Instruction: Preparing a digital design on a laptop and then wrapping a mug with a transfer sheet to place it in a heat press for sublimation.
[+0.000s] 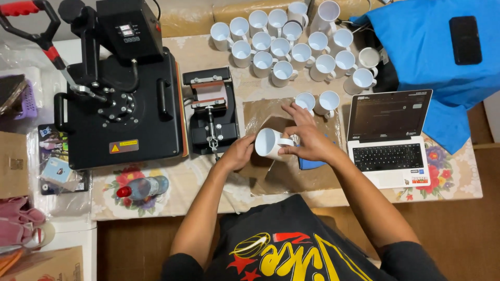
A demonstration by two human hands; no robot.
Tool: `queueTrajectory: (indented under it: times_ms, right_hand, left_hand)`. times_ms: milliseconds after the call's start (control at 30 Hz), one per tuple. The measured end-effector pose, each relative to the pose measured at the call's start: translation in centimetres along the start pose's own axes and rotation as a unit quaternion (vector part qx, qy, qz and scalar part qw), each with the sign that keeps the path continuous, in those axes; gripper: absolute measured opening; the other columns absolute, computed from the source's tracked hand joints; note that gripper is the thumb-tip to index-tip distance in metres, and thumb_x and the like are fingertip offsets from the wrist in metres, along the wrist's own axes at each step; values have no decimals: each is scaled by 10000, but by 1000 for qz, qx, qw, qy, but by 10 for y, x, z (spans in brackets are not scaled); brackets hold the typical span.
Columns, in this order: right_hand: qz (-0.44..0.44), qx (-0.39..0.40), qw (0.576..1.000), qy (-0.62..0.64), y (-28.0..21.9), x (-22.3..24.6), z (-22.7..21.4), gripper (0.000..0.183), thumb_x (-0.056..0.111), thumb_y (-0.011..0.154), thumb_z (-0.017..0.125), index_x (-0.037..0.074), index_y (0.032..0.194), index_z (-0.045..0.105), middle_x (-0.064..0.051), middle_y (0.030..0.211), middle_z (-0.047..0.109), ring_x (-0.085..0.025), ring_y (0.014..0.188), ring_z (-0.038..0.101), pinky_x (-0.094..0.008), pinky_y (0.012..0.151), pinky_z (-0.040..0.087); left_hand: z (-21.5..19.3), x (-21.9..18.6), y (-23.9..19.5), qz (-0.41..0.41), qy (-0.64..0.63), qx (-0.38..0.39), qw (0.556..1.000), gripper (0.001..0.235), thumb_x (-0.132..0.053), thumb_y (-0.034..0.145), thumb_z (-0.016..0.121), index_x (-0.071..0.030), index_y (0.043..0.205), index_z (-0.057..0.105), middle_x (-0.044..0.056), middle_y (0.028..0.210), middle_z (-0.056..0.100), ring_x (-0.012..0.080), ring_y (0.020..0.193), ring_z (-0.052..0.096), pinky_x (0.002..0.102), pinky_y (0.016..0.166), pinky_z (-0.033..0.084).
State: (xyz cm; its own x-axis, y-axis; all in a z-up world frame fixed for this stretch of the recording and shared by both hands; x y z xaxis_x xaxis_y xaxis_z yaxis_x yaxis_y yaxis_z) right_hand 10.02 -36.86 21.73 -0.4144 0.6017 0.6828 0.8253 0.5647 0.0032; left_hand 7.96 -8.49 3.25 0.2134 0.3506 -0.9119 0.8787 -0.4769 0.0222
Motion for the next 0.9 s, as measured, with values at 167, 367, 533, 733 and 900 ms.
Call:
queueTrajectory:
  times_ms: [167,367,533,733,900]
  right_hand:
    - [50,50,993,97,-4,6,25,309,276,805,1030,112,914,792,-202,1353,813,-491,1288,746,-599,1128,526]
    - [110,-105,983,100,-13,-3,78,329,258,832,1025,96,903,747,-221,1218,810,-492,1117,781,-539,916,629]
    - [218,-128,943,218,-11,6,81,281,183,890,987,68,908,732,-152,911,784,-299,819,793,-406,776,672]
    - [256,-109,909,310,-16,34,91,247,160,941,939,27,941,731,-138,918,775,-207,848,725,-367,794,665]
    - [160,-210,957,117,-30,63,87,181,176,957,906,63,1062,810,-221,1428,737,-474,1133,782,-512,951,699]
  left_hand:
    - [-14,-22,-13,-12,-55,53,997,515,-9,1165,513,48,1676,525,309,1662,587,450,1568,525,615,1336,406]
    - [-25,-17,-31,-28,-325,49,944,474,-96,1070,724,-12,1529,643,149,1472,742,239,1304,679,436,1139,581]
    - [-24,-43,-56,10,-480,41,876,1021,-458,929,864,-30,1740,416,124,1476,622,224,1237,677,409,1106,615]
    - [19,-70,-40,-40,-385,-145,911,809,-320,927,997,-50,1552,558,36,1306,672,137,1165,604,403,1043,585]
    - [29,-120,-29,-120,-462,-276,834,593,-391,936,963,-41,1321,680,-20,1070,676,94,985,629,320,875,604]
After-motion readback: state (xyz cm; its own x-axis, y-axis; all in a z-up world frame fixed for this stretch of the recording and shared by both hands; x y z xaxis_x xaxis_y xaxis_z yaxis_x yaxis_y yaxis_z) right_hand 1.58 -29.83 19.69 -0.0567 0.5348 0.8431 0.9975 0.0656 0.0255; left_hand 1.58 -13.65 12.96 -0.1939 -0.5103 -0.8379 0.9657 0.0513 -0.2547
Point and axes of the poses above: each hand's wrist, its own y-axis towards the middle knuckle, its own z-axis out of the palm, x = y × z, the point moved 1 cm from there along y, towards the middle knuckle
